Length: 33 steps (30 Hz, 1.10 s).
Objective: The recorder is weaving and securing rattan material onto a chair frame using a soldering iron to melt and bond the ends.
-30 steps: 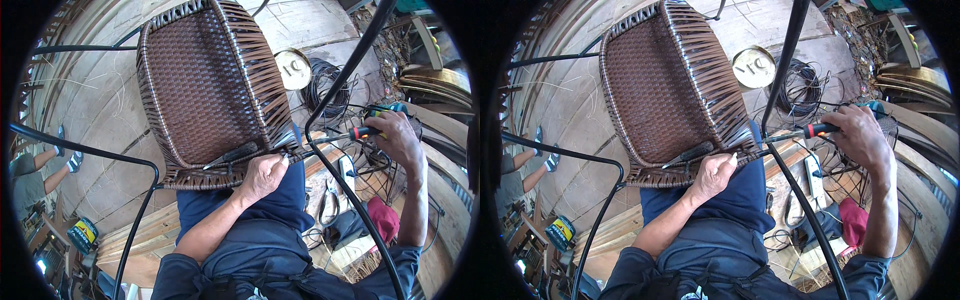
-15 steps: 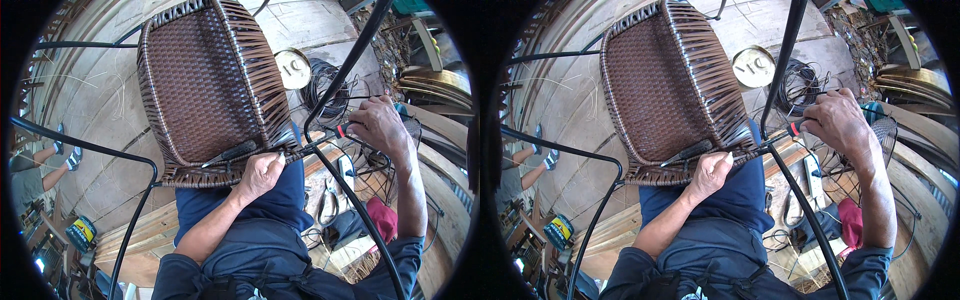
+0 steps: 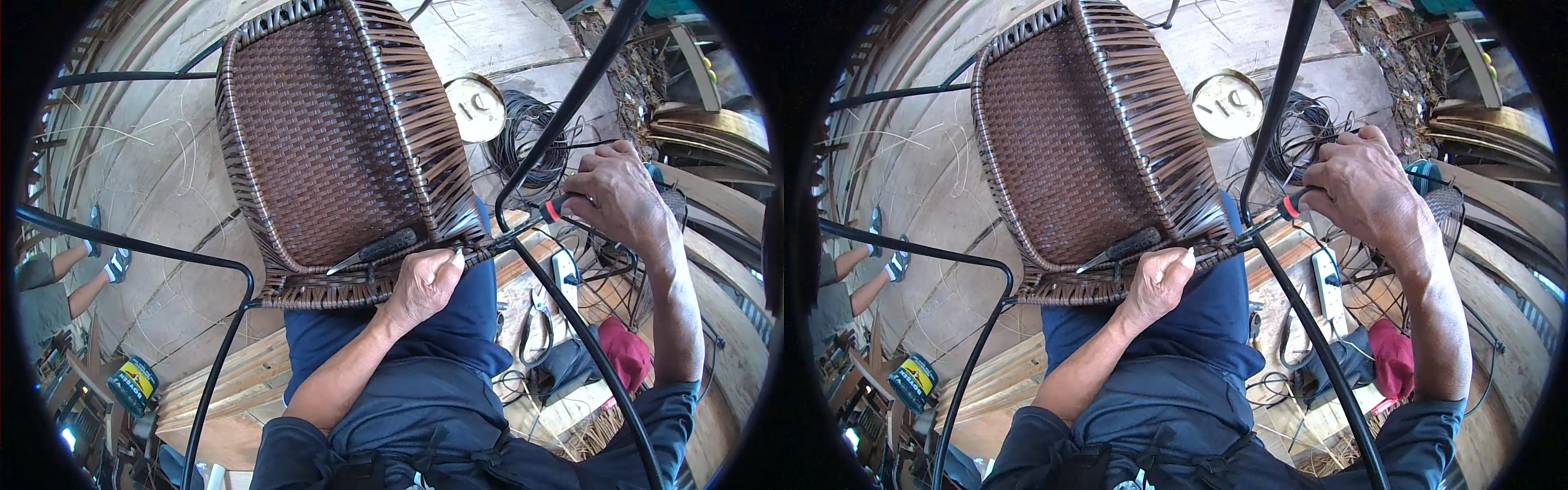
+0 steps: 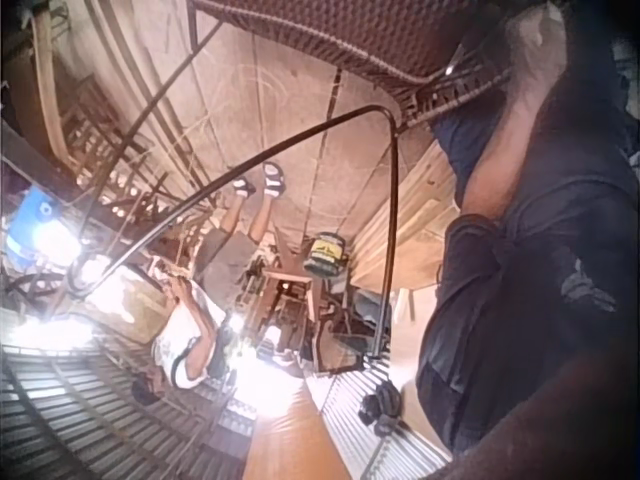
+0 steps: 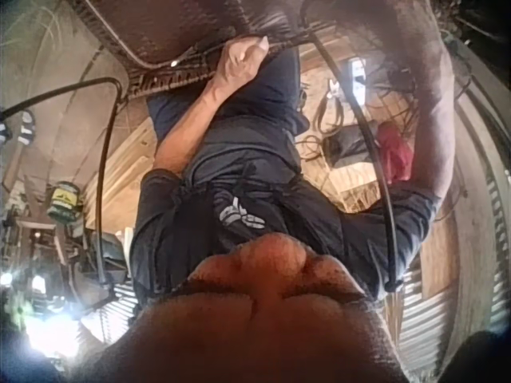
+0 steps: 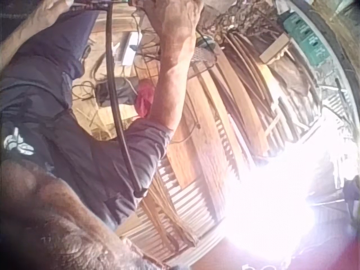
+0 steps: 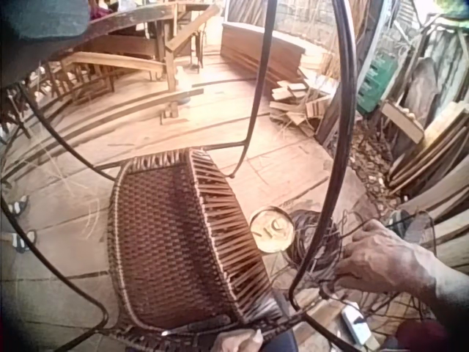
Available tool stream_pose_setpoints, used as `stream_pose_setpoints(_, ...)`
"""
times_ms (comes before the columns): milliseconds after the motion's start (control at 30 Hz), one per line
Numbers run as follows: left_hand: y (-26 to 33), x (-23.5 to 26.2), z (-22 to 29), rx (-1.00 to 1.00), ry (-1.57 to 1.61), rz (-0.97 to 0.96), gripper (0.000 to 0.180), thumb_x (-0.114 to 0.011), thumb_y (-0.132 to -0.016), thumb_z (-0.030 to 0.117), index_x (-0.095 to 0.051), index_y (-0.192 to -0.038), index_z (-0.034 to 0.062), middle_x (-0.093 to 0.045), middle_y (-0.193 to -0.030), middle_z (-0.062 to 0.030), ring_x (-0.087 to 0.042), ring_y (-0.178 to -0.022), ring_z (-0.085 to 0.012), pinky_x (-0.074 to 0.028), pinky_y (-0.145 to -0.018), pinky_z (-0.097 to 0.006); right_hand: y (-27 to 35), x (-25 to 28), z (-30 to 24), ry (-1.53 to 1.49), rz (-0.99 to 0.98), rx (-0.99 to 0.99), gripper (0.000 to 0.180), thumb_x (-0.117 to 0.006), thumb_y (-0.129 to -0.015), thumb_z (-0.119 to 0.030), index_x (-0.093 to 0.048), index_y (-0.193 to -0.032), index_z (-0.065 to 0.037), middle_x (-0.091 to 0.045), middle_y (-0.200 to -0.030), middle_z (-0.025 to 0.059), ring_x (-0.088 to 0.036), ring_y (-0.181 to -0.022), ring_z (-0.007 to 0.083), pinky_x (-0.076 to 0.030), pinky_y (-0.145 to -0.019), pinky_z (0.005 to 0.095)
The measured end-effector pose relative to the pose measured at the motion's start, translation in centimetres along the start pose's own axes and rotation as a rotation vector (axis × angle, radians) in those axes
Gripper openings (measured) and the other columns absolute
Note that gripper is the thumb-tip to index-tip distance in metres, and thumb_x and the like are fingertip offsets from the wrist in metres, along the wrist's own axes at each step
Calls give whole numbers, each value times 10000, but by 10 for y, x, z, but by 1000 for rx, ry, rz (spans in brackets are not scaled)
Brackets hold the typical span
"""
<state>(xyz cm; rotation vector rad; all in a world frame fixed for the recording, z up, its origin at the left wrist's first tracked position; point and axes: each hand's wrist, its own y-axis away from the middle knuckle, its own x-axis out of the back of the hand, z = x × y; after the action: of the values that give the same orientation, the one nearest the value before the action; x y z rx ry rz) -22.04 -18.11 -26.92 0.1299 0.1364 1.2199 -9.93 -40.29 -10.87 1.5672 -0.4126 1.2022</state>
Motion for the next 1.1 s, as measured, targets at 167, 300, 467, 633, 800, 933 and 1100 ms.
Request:
stream_pose_setpoints(167,0,1,0,2,9,-11,333,-460,-931,136,-399,-640,-14,-372,-568,-70,-351,-528,-141,-329,-504,-335,-3,-3,0,17,11,28,202,-690,-792,-302,-729,-886,-128,-619,-798,43,-574,-878,188,-374,-889,368)
stream_pose_setpoints(300,-1,0,0,-34,-3,11,323,-489,-916,111,-421,-627,-16,-412,-544,-113,-391,-468,-203,-353,-479,-364,-4,-2,5,-28,-1,57,214,-694,-785,-297,-728,-903,-121,-621,-808,53,-575,-891,198,-379,-899,369)
stream_pose_setpoints(467,-1,1,1,-25,-10,-1,320,-462,-929,122,-403,-646,-16,-378,-566,-86,-352,-520,-150,-330,-501,-339,-5,-6,8,-29,-7,60,216,-694,-783,-287,-725,-909,-115,-620,-810,59,-576,-900,202,-382,-906,373)
stream_pose_setpoints(633,0,0,1,-18,-19,4,319,-460,-928,113,-401,-642,-16,-376,-567,-93,-348,-515,-154,-331,-500,-340,-3,-9,9,-34,7,55,208,-695,-783,-281,-723,-901,-112,-622,-811,59,-578,-895,201,-382,-903,378)
stream_pose_setpoints(800,0,0,-1,-21,-15,0,323,-458,-930,112,-399,-641,-18,-378,-566,-90,-353,-514,-156,-333,-502,-340,-3,-12,9,-40,5,52,202,-701,-783,-277,-723,-904,-116,-626,-817,54,-579,-888,196,-383,-892,376)
stream_pose_setpoints(933,0,1,0,-15,-19,-1,324,-459,-930,109,-397,-639,-17,-379,-564,-84,-355,-513,-154,-334,-502,-339,-2,-12,8,-47,8,54,200,-700,-785,-275,-723,-905,-116,-625,-813,55,-579,-887,195,-383,-890,378)
stream_pose_setpoints(1100,0,2,0,-57,-34,0,296,-493,-911,98,-443,-645,-21,-436,-553,-128,-426,-466,-226,-361,-484,-369,0,-14,10,-69,42,77,202,-703,-785,-270,-722,-904,-108,-629,-811,53,-581,-868,197,-383,-886,372)
